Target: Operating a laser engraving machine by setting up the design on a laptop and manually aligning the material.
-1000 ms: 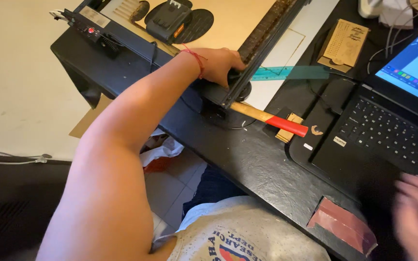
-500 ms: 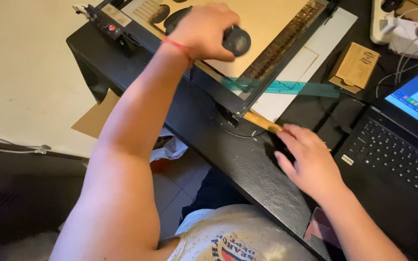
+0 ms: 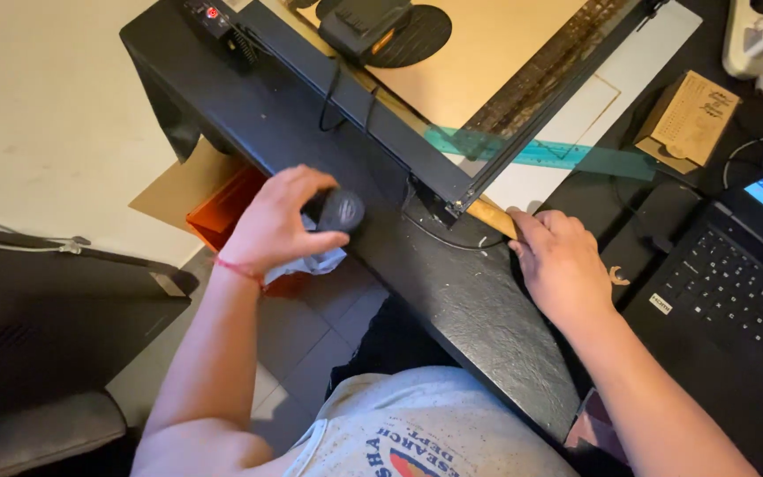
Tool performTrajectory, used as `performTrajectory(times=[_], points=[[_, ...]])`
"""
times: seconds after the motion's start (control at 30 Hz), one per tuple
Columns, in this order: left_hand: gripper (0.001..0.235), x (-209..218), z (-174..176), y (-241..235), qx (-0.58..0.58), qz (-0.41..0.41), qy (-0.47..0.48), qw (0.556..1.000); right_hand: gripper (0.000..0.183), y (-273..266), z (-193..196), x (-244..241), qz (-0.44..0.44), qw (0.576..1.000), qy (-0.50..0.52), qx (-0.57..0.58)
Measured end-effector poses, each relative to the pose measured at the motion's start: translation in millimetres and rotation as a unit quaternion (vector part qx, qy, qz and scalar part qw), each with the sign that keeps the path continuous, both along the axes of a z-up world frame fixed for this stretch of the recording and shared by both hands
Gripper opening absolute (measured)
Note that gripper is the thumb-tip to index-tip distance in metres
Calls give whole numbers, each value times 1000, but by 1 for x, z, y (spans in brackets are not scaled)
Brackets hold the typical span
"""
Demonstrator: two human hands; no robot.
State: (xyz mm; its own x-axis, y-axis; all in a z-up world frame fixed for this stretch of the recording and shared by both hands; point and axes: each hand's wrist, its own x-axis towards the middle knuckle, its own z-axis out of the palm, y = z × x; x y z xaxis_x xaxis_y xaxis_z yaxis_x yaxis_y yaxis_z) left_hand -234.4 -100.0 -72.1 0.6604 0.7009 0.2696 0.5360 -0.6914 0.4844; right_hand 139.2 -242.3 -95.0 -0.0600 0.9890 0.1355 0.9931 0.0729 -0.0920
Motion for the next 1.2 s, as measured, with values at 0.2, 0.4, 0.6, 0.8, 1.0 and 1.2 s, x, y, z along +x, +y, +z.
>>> performTrajectory(times=[0.2, 0.4, 0.6, 0.8, 1.0, 1.2], points=[[70, 2, -4, -7, 17, 8, 86, 996, 41, -4, -2, -2, -16, 999, 7, 31], [58, 27, 29, 13, 86, -2, 12, 996, 40, -5, -2, -2, -44, 998, 29, 34], [24, 138, 52, 91, 132, -87, 115, 981, 42, -3, 11, -11, -47, 997, 52, 21], [54, 247, 55, 108, 27, -159, 442, 883, 42, -5, 9, -7, -52, 997, 53, 28], [32, 256, 62, 105, 6, -179, 501, 847, 41, -9, 8, 2, -51, 996, 66, 30], [44, 241, 65, 127, -128, -132, 360, 915, 40, -9, 8, 3, -54, 996, 64, 26]])
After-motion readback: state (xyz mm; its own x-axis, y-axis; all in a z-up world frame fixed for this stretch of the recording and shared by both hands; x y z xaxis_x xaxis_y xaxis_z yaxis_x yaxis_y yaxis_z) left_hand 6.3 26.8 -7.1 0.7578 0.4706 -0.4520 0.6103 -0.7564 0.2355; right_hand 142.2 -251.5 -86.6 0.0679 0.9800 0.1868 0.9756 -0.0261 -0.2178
